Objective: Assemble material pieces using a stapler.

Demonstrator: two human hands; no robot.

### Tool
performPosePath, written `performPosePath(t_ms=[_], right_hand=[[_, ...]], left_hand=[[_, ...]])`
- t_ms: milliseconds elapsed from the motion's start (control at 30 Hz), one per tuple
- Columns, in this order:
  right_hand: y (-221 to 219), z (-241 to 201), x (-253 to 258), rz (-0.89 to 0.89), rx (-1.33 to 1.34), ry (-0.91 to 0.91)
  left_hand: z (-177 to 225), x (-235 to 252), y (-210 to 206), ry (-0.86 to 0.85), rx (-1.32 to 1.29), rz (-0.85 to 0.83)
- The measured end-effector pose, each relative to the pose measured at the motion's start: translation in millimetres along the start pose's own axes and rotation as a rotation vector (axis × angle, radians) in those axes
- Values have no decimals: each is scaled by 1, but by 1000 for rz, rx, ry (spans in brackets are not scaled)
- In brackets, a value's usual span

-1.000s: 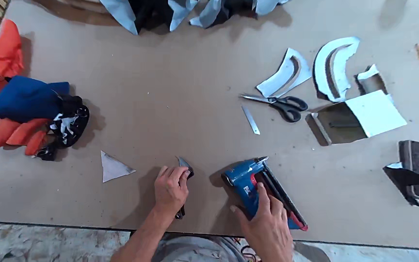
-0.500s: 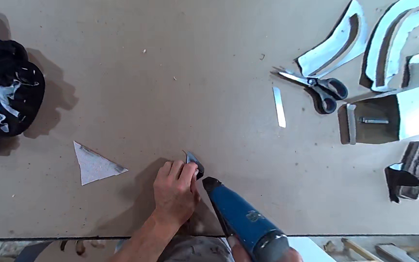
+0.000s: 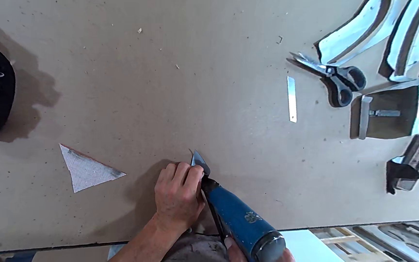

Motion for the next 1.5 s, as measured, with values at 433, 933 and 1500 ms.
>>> performPosePath(t_ms=[433, 933, 1500], right_hand=[[65, 64, 27, 348, -315, -94], [27, -1, 22, -87, 418, 647], [90, -31, -18, 218, 537, 906]], left_hand=[[-14, -23, 32, -13, -2, -135], [59, -26, 90, -313, -677, 68], [117, -1, 181, -870, -182, 405]])
Point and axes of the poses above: each hand's wrist, its own x-axis towards the middle knuckle, its own y-axis out of the back of the hand, z = x × y, the point moved 4 cm from there along x, towards the middle knuckle, and after that the axes turned 9 degrees about x, right-handed, at the moved point
